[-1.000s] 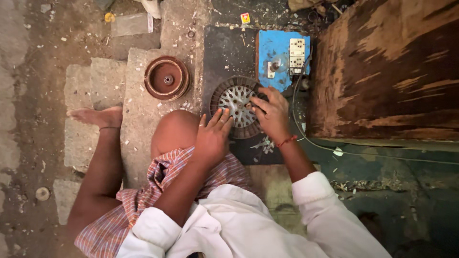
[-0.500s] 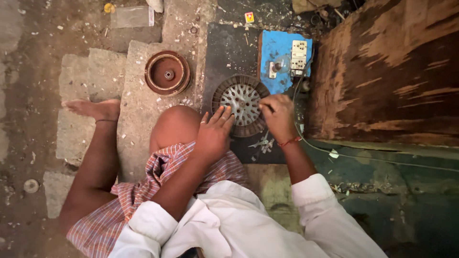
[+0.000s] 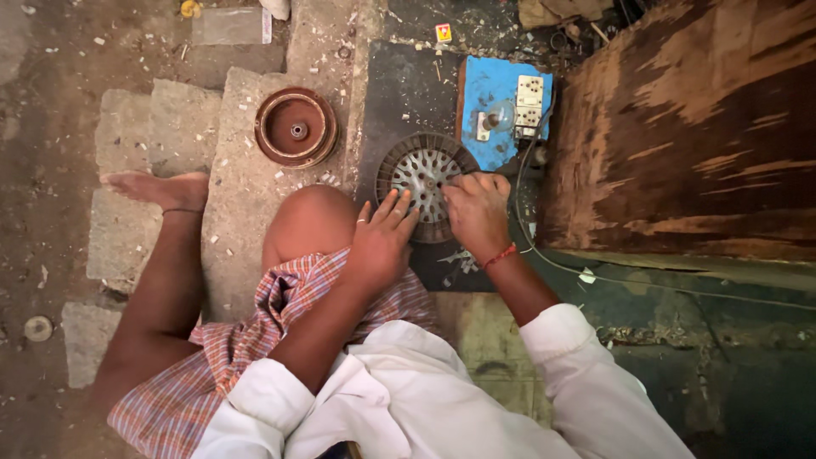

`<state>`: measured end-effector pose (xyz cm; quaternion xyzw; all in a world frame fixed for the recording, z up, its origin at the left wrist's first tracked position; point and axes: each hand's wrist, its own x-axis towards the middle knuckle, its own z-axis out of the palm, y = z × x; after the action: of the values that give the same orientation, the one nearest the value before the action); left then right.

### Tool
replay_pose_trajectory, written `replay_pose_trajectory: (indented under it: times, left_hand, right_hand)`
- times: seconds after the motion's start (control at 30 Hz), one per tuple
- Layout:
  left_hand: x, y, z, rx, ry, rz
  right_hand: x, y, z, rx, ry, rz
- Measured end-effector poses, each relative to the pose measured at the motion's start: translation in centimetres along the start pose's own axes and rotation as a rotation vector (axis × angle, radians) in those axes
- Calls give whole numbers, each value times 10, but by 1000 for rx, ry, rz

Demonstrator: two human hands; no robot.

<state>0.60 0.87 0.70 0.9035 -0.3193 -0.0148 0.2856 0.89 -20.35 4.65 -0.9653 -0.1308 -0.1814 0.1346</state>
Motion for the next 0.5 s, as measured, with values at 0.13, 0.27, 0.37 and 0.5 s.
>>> replay_pose_trajectory:
  times: [0.13, 0.27, 0.37, 0.5]
  left_hand:
    - [0, 0, 0, 13, -17, -2]
    - [1, -1, 1, 30, -16, 12]
    - [2, 0, 1, 57, -4, 22]
    - [1, 2, 2, 84, 4, 25]
  right_hand:
    - [1, 2, 4, 57, 16, 62]
    - [9, 6, 5, 102, -28, 115]
    - [7, 7, 4, 123, -50, 115]
    - [-6, -3, 2, 35, -48, 72]
